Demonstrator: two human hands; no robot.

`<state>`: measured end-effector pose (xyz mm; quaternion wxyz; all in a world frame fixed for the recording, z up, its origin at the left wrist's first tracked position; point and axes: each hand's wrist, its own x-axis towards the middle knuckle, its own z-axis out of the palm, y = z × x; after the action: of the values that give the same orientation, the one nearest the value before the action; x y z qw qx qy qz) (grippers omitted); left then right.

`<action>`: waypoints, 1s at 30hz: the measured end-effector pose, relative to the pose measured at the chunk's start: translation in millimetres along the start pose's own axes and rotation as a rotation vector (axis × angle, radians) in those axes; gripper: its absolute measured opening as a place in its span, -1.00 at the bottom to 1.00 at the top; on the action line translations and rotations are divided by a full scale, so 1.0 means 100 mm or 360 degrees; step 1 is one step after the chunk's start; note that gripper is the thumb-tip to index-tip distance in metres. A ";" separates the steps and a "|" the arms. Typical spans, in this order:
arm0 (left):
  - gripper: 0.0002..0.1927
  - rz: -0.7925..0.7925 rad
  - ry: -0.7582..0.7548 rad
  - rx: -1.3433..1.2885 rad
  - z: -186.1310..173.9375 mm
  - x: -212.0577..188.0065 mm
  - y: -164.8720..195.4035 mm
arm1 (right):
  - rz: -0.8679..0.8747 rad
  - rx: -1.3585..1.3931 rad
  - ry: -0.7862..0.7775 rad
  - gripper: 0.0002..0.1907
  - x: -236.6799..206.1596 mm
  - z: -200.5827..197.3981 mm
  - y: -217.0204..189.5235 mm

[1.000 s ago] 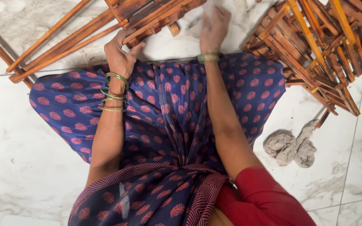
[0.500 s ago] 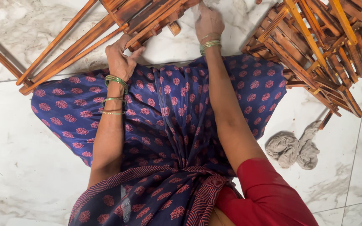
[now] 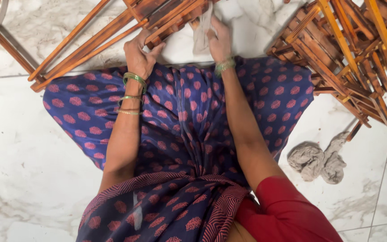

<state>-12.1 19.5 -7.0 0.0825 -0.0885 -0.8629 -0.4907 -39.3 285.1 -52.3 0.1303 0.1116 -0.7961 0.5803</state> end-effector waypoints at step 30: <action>-0.68 0.0082 0.0088 -0.0060 0.05 0.03 -0.06 | 0.0257 -0.0347 -0.0069 -0.62 0.02 0.15 0.17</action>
<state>-17.3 21.0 -14.3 0.1173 -0.0987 -0.8482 -0.5070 -48.0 276.4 -71.3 0.0774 0.0450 -0.8635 0.4964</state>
